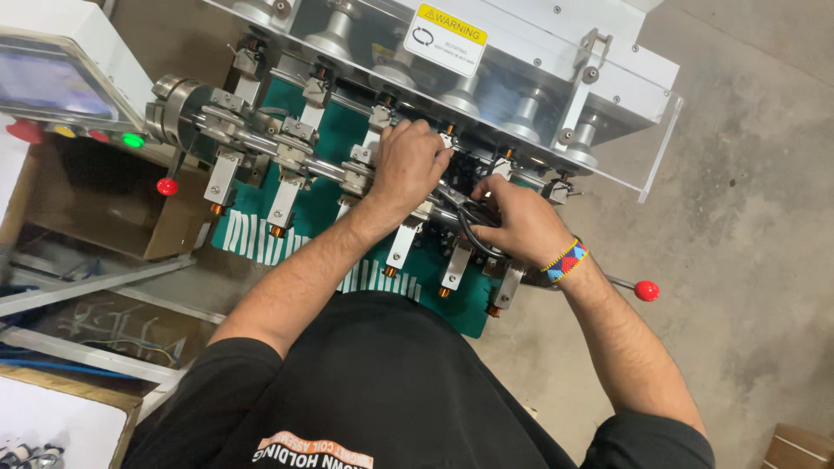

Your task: The person picks up small wound coils from the worktable and seats them one at a time into the slots of a multi-spindle winding machine, occasionally trims material with scissors, and presses the machine's control lever. They continue loading more coils from a pile on the side table.

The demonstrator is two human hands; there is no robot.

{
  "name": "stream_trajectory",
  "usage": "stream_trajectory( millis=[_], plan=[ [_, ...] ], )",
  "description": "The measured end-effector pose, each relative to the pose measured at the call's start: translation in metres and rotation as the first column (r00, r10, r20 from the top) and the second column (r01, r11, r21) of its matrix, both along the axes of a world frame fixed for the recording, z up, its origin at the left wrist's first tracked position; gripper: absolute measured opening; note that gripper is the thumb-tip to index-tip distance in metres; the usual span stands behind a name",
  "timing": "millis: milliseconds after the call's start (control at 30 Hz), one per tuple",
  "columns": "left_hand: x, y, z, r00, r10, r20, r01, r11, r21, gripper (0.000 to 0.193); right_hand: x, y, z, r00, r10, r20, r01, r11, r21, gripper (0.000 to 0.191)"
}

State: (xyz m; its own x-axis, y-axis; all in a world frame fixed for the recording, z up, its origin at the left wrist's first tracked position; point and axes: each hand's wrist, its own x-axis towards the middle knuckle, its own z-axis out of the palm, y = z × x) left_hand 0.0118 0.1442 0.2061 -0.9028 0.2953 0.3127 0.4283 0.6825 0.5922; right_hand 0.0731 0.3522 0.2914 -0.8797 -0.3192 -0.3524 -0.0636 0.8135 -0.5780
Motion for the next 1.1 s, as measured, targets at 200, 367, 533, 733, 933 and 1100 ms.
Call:
stream_trajectory(
  millis=[200,367,533,733,933,1100],
  plan=[
    [-0.007,-0.023,-0.003,0.994,-0.051,-0.092,0.04,0.993,-0.109,0.016,0.013,-0.011,0.034,0.989,-0.073,0.131,0.057,0.991,0.12,0.051],
    [-0.011,-0.065,0.005,1.0,0.004,-0.007,-0.004,1.0,0.009,0.021,0.005,-0.038,0.038,0.993,-0.101,0.063,0.094,0.991,0.099,0.069],
    [-0.026,-0.104,0.007,0.995,0.094,-0.01,-0.094,0.996,0.0,0.024,-0.022,-0.075,0.012,0.998,-0.049,0.027,0.05,0.998,-0.028,0.068],
    [-0.044,-0.103,-0.009,0.998,-0.022,0.064,0.022,1.0,-0.003,0.017,-0.043,-0.115,-0.003,0.995,0.012,-0.099,-0.012,1.0,0.002,0.061],
    [-0.05,-0.111,-0.023,0.994,-0.06,-0.093,0.06,0.998,-0.007,0.018,-0.039,-0.132,0.011,0.992,-0.103,0.075,0.097,0.992,0.077,0.054],
    [-0.057,-0.131,-0.015,0.992,-0.107,-0.073,0.101,0.991,-0.082,0.017,-0.029,-0.133,0.029,0.996,-0.038,0.086,0.033,0.998,0.049,0.048]
  ],
)
